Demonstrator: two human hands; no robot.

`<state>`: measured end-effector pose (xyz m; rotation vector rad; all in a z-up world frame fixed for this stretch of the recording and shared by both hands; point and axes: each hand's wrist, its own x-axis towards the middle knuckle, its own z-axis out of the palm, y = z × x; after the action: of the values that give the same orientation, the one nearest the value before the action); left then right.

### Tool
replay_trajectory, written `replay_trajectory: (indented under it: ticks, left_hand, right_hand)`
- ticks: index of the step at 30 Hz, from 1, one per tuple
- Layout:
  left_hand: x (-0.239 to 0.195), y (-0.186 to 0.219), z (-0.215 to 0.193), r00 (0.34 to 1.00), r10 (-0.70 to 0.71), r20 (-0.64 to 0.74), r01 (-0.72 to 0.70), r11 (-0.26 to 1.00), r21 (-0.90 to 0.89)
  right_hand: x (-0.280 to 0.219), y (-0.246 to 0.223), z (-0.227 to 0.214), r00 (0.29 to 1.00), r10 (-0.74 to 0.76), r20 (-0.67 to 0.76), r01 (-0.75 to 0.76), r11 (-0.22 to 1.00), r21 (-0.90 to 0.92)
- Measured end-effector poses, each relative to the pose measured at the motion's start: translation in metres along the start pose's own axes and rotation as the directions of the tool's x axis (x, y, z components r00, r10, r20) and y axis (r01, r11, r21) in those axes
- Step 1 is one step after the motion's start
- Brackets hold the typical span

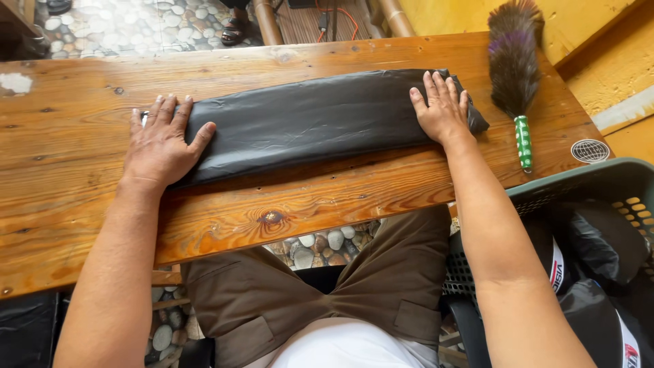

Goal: The person takes a black plastic bag from a basket, places it on a wooden table, and uses a feather duster to brush the surface. They then fold the bag multiple times by hand into a compact rectangular shape and place it into a basket.

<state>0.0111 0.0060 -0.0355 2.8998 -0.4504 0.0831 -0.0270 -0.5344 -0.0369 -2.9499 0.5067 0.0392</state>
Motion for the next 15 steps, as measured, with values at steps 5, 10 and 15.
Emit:
replay_trajectory:
  ticks: [5, 10, 15]
  left_hand:
    - [-0.004, 0.002, -0.008, 1.000, -0.016, -0.026, 0.014, 0.996, -0.086]
    - [0.006, 0.001, -0.019, 0.997, -0.025, -0.075, 0.009, 0.978, -0.209]
    - [0.003, 0.096, -0.020, 0.899, 0.145, -0.413, -0.114, 0.988, 0.101]
  right_hand:
    - [0.010, 0.007, 0.003, 0.999, -0.017, 0.036, 0.017, 1.000, -0.005]
    - [-0.020, -0.045, -0.045, 0.999, -0.041, -0.035, 0.041, 0.999, -0.018]
    - [-0.060, -0.152, -0.027, 0.852, -0.381, -0.359, 0.365, 0.924, -0.114]
